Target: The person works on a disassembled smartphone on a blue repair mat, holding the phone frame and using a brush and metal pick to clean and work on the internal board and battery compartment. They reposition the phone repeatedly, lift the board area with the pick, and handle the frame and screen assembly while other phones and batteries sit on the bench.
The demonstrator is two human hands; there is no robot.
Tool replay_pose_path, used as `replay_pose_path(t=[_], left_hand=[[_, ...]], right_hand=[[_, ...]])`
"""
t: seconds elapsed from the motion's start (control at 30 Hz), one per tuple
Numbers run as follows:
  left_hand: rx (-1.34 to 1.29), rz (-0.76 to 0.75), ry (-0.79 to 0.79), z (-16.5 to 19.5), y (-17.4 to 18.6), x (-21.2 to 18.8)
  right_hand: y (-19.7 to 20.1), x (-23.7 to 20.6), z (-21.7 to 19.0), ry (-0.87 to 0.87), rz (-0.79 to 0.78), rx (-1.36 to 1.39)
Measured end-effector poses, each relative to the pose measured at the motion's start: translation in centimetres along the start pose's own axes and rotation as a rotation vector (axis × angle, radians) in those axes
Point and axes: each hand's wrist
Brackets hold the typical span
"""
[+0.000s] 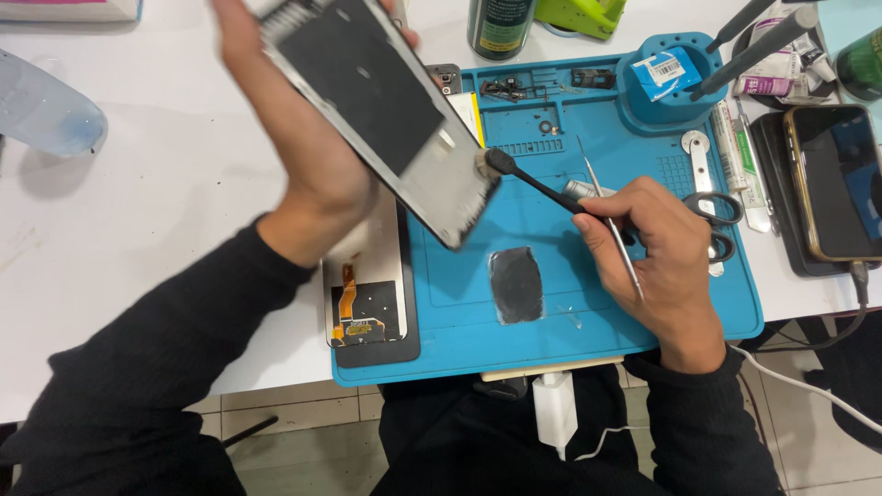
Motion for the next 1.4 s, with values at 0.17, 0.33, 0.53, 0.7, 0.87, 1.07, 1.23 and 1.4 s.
replay_pose_path(t=[0.17, 0.33, 0.53, 0.7, 0.87, 1.07, 1.23, 1.4], left_hand=[[0.271, 0.003, -0.233, -0.6, 2.3, 0.7], [0.311, 0.041, -0.235, -1.8, 2.3, 0.0], [0.131, 0.031, -0.016, -1.6, 1.0, -1.1], [-0.321, 0.120, 0.560, -0.3, -3.2, -2.8], [-0.341, -0.012, 0.846, 1.2, -6.3, -4.0], [-0.368, -0.226, 1.029, 1.9, -6.7, -4.2], [-0.415, -0.335, 1.096, 2.1, -6.8, -4.1], [-0.337, -0.431, 1.000, 2.5, -6.7, -3.9]], right_hand=[[-0.2, 0.0, 0.0, 0.032, -0.011, 0.028], [0.1, -0.1, 0.0, 0.050, -0.066, 0.096], [0.2, 0.1, -0.2, 0.129, -0.138, 0.168], [0.3, 0.1, -0.4, 0.136, -0.152, 0.210], [0.4, 0.0, -0.4, 0.128, -0.141, 0.210], [0.4, 0.0, -0.3, 0.099, -0.101, 0.159], [0.3, -0.2, -0.2, 0.073, -0.020, 0.069], [0.3, -0.3, 0.0, 0.056, 0.064, 0.049]])
Point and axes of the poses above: each hand's wrist, its own x-axis towards the middle knuckle, its own y-axis out of the back of the hand, z = x × y, and after that the axes turned 5 degrees about y, right-handed
